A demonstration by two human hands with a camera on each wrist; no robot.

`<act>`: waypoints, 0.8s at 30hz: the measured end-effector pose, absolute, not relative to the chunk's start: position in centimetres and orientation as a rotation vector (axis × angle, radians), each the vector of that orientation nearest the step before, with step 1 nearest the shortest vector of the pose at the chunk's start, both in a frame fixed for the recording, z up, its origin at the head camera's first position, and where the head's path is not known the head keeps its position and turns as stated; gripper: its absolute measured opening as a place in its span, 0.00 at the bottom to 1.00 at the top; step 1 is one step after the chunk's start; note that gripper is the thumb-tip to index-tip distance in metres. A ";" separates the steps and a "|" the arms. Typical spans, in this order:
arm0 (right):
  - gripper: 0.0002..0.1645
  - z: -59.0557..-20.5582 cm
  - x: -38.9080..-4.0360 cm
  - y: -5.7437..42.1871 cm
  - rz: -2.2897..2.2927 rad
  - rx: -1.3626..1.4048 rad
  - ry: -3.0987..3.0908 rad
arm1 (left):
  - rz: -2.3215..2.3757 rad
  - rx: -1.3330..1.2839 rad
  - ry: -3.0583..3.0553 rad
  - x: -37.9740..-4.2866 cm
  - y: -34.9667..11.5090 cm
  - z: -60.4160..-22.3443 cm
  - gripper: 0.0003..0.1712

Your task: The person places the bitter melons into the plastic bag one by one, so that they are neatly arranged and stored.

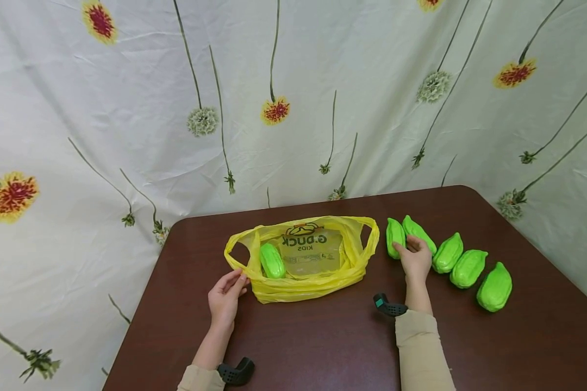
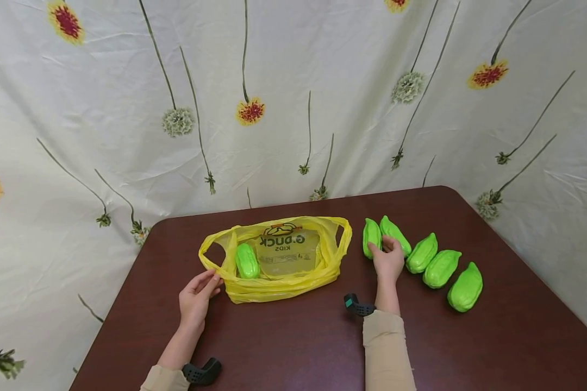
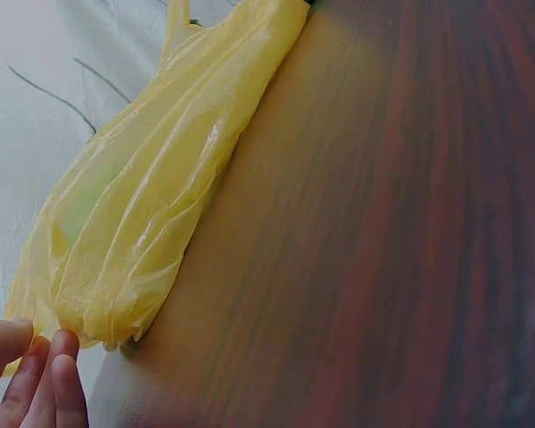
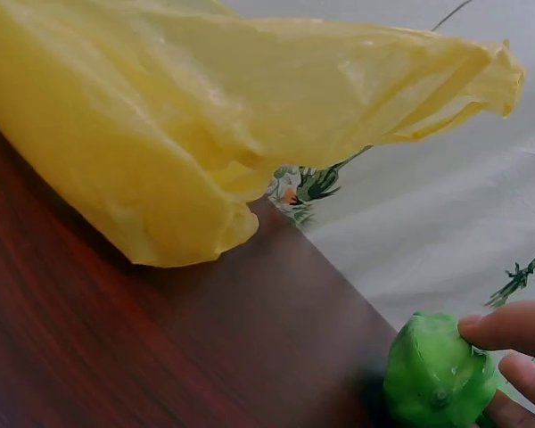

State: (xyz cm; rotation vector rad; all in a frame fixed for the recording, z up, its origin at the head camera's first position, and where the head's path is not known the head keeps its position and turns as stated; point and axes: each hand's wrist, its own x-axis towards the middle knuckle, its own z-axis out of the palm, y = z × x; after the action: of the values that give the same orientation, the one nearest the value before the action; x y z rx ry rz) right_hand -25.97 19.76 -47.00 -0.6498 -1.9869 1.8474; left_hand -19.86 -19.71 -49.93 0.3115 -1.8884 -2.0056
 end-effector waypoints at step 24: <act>0.28 -45.7 -25.7 19.4 1.841 -0.692 -1.912 | -2.014 0.311 -1.883 -19.8 -19.7 -49.8 0.17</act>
State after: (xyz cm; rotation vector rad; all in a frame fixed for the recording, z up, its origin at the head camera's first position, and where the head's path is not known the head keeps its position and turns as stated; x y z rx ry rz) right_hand -25.69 19.36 -45.73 -0.6919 -1.9121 1.8406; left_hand -19.77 -19.65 -49.75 0.3109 -1.8826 -2.0136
